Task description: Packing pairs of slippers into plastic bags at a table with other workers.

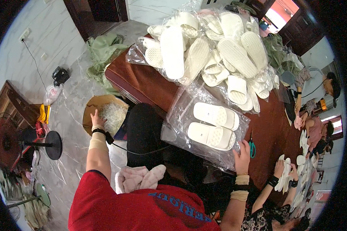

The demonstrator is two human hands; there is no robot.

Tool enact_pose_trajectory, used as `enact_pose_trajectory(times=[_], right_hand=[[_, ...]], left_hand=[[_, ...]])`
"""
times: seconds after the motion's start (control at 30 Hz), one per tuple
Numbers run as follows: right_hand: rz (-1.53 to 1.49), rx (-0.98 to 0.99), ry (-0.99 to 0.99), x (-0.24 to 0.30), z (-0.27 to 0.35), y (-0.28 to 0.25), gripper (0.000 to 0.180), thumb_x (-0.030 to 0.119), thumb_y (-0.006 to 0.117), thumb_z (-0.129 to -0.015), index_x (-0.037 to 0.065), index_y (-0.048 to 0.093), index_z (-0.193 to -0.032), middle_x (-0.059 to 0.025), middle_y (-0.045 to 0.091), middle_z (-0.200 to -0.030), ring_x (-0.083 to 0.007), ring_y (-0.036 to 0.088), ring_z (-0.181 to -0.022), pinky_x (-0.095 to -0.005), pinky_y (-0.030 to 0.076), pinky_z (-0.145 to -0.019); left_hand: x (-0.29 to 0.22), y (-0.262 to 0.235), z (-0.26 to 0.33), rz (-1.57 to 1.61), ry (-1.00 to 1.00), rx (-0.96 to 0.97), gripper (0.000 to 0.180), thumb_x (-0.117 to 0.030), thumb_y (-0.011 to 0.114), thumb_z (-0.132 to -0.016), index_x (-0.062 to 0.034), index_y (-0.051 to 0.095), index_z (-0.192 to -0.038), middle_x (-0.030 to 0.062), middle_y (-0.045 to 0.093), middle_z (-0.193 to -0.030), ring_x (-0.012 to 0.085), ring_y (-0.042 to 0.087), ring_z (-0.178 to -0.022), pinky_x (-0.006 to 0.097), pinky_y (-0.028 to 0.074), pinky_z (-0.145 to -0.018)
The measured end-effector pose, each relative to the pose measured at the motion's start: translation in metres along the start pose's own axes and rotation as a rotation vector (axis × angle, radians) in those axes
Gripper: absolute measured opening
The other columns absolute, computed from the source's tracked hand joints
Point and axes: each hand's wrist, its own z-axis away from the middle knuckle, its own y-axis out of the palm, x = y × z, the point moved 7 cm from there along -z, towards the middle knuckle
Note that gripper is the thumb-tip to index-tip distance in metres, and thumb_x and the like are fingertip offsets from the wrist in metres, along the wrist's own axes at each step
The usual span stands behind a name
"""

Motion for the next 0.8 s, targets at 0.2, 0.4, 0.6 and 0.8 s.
enact_pose_trajectory(times=[0.2,0.4,0.6,0.8], right_hand=[[-0.598,0.235,-0.047,0.152,-0.017,0.014,0.028,0.005,0.061,-0.091,0.0,0.062,-0.118,-0.0095,0.067,-0.107,-0.016,0.064,-0.096,-0.0282,0.052,-0.078],[-1.232,0.658,-0.167,0.283,0.001,0.095,0.041,0.016,0.059,-0.097,0.003,0.05,-0.134,-0.0056,0.063,-0.11,-0.0131,0.061,-0.091,-0.0286,0.051,-0.086],[-1.371,0.602,0.164,0.259,0.033,0.092,0.038,0.02,0.062,-0.096,-0.001,0.043,-0.122,-0.0102,0.059,-0.093,-0.014,0.062,-0.079,-0.0275,0.057,-0.059],[-1.202,0.535,0.114,0.239,0.03,0.065,0.025,0.021,0.061,-0.095,0.0,0.05,-0.103,-0.0135,0.064,-0.083,-0.0217,0.07,-0.072,-0.0296,0.054,-0.057]], left_hand=[[-0.079,0.155,0.181,0.582,0.115,0.744,0.053,-0.035,0.045,-0.103,-0.0074,0.033,-0.147,0.0103,0.035,-0.151,0.0269,0.034,-0.139,0.044,0.029,-0.116],[-0.062,0.259,0.341,0.814,-0.299,1.094,0.034,-0.024,0.049,-0.102,-0.0051,0.055,-0.129,0.0069,0.059,-0.119,0.0184,0.055,-0.106,0.033,0.048,-0.091],[-0.009,0.292,0.361,-0.129,0.488,0.854,0.018,-0.015,0.053,-0.1,-0.0019,0.062,-0.108,0.0029,0.062,-0.091,0.0113,0.06,-0.08,0.024,0.049,-0.072],[0.047,0.331,0.412,-0.743,1.252,1.22,0.015,0.0,0.062,-0.085,-0.0026,0.065,-0.1,0.0137,0.065,-0.097,0.0324,0.063,-0.092,0.038,0.05,-0.079]])
